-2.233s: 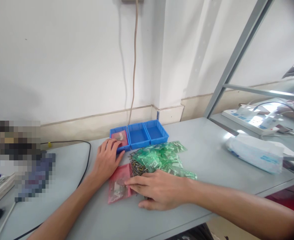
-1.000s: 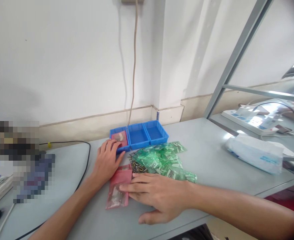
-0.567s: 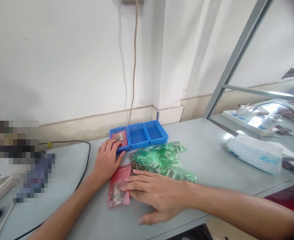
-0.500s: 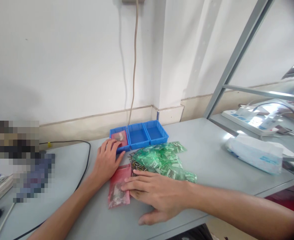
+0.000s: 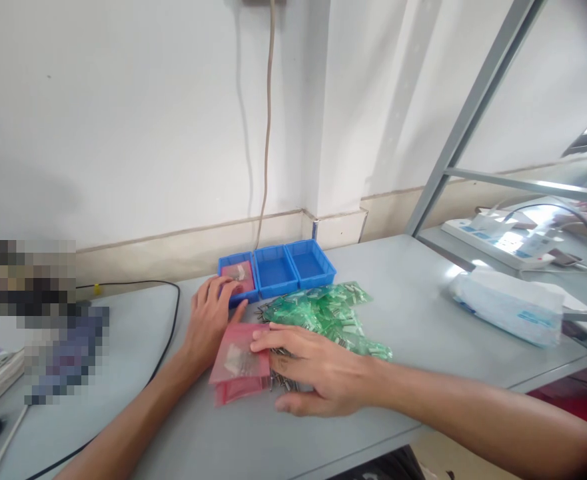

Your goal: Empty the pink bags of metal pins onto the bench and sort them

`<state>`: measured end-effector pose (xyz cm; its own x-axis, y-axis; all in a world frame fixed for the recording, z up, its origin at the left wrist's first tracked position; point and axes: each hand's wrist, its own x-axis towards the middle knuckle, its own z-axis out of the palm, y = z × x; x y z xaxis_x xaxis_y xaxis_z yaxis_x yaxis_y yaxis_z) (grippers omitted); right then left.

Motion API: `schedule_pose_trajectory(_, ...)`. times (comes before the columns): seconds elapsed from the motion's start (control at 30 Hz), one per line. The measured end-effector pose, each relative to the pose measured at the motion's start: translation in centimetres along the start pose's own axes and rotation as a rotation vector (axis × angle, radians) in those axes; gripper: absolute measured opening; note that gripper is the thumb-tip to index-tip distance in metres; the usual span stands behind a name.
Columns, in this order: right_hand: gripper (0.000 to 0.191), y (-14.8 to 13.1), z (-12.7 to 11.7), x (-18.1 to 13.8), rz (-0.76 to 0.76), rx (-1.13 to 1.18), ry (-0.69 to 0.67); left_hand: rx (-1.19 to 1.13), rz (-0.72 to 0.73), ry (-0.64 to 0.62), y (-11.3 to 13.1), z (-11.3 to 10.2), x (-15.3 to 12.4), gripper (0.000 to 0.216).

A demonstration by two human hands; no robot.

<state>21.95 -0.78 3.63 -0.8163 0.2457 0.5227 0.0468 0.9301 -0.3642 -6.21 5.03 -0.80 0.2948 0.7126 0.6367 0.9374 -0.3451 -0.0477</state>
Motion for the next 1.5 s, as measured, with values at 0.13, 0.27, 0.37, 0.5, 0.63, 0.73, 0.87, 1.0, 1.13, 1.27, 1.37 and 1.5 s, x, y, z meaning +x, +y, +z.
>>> schedule_pose_trajectory(0.13,0.042,-0.2,-0.5,0.0,0.15,0.129,0.17,-0.09,0.026,0.065,0.6,-1.0,0.2,0.035)
schedule_pose_trajectory(0.27,0.036,-0.1,-0.6,0.1,0.291,0.18,0.398,-0.201,0.095,0.074,1.2,-2.1,0.2,0.036)
schedule_pose_trajectory(0.37,0.033,0.3,-0.8,0.3,0.413,0.206,0.52,-0.247,0.17,0.061,1.5,-2.6,-0.1,0.037)
schedule_pose_trajectory(0.5,0.034,0.8,-0.8,0.4,0.515,0.258,0.583,-0.271,0.28,0.108,1.8,-3.3,-0.2,0.028)
schedule_pose_trajectory(0.63,0.031,1.1,-0.6,0.4,0.561,0.324,0.618,-0.286,0.369,0.122,2.1,-4.1,-0.2,0.016)
schedule_pose_trajectory(0.73,0.032,1.3,-0.6,0.3,0.583,0.354,0.614,-0.285,0.427,0.158,2.3,-4.4,-0.3,0.015)
schedule_pose_trajectory(0.87,0.03,1.4,-0.6,0.4,0.608,0.374,0.629,-0.214,0.544,0.149,2.6,-4.6,-0.4,0.018)
schedule_pose_trajectory(1.0,0.031,1.4,-0.6,0.4,0.612,0.377,0.638,-0.261,0.551,0.148,3.0,-4.7,-0.2,0.024)
schedule_pose_trajectory(1.13,0.039,1.4,-0.3,0.4,0.654,0.476,0.616,-0.341,0.525,0.137,3.1,-4.3,-0.2,0.035)
schedule_pose_trajectory(1.27,0.044,1.4,-0.1,0.3,0.696,0.569,0.621,-0.366,0.516,0.157,2.9,-3.8,-0.4,0.038)
schedule_pose_trajectory(1.37,0.044,1.4,0.1,0.3,0.702,0.593,0.62,-0.356,0.519,0.18,2.7,-3.5,-0.5,0.037)
schedule_pose_trajectory(1.5,0.041,1.4,0.2,0.3,0.705,0.612,0.626,-0.328,0.511,0.199,2.6,-3.3,-0.7,0.039)
